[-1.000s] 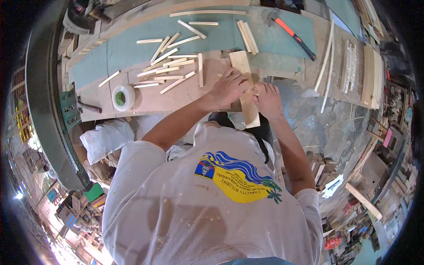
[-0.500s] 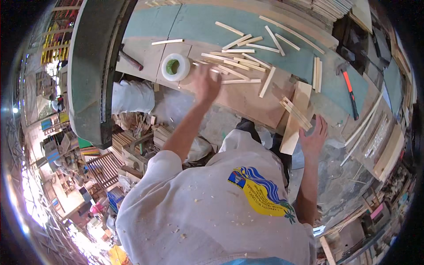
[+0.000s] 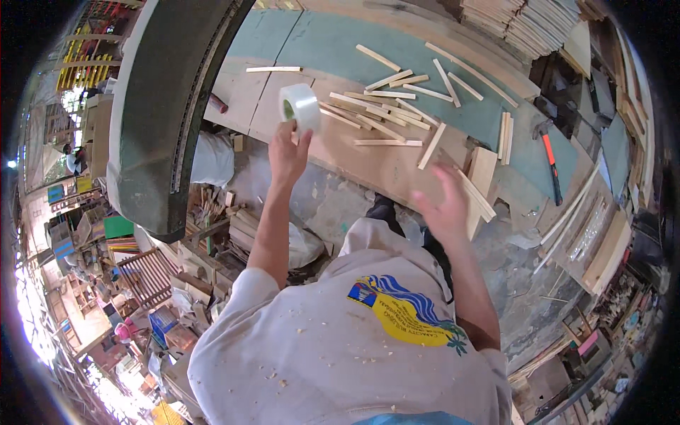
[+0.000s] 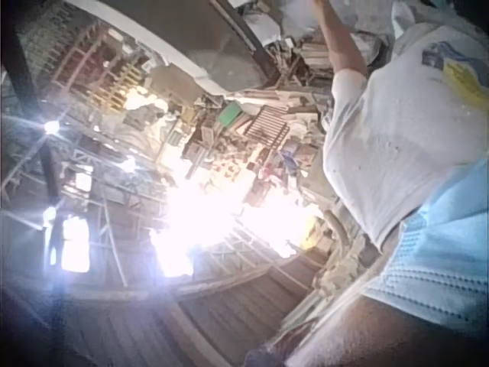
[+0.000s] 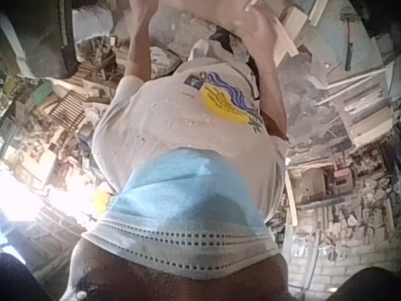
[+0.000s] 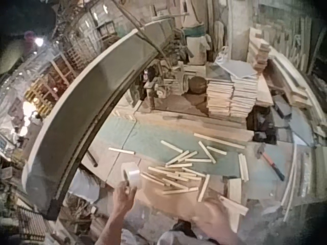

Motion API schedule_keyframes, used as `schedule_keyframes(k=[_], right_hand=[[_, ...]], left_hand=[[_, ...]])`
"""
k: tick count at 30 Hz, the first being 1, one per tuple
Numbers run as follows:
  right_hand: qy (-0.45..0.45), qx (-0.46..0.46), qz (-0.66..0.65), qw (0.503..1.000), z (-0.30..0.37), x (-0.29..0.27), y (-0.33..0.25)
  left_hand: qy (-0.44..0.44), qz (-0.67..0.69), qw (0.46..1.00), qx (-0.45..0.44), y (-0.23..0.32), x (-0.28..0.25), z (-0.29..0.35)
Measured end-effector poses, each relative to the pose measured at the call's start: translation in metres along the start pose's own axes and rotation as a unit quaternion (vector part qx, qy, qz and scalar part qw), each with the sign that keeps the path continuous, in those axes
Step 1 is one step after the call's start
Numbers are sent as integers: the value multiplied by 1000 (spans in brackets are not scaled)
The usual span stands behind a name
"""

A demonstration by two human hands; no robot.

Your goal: The person sits on the floor assembling a small wooden frame, then moves to a workbench to bundle small wooden sticks. They align the sticks, wrap them with tape, and place the finished bundles on the table.

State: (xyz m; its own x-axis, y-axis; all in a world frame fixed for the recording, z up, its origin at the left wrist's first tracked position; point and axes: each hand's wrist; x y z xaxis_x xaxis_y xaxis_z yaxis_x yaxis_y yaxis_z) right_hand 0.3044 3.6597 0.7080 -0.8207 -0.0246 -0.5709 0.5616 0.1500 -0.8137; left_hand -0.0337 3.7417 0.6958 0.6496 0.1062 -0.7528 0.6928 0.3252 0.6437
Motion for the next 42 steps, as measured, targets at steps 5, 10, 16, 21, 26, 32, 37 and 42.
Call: schedule_keyframes(k=[5,10,16,21,26,32,37,42], right_hand=[[-48,-50,-178,982,-51,26,-67],[-45,-15,-105,993,-59,-9,-84],[6,-41,77,996,-44,-45,-78],[20,-2,141,990,-29,-54,-71],[56,-5,142,988,-20,-59,-67],[49,10,111,993,-15,-72,-65],[44,137,-78,987,-7,-74,-68],[21,217,-123,968,6,-83,-72]], left_hand=[[-117,367,920,72,56,26,63],[-288,430,835,185,96,37,77],[-242,456,831,205,114,44,61],[-166,237,871,396,168,24,50],[-194,250,858,404,184,33,52],[-270,233,835,418,198,36,46],[-281,151,821,473,210,40,39],[-308,107,805,495,204,52,50]])
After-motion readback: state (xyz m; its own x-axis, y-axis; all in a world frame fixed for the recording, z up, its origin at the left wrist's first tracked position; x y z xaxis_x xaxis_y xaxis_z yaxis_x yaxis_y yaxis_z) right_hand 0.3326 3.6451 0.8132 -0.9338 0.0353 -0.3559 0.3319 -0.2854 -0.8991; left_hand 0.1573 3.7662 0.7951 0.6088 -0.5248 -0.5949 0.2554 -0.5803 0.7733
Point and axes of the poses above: each hand's wrist, its own z-axis away from the middle knuckle, its own x-axis out of the palm, y = z × x, and after that the axes turned 4 degrees about -x, right-handed
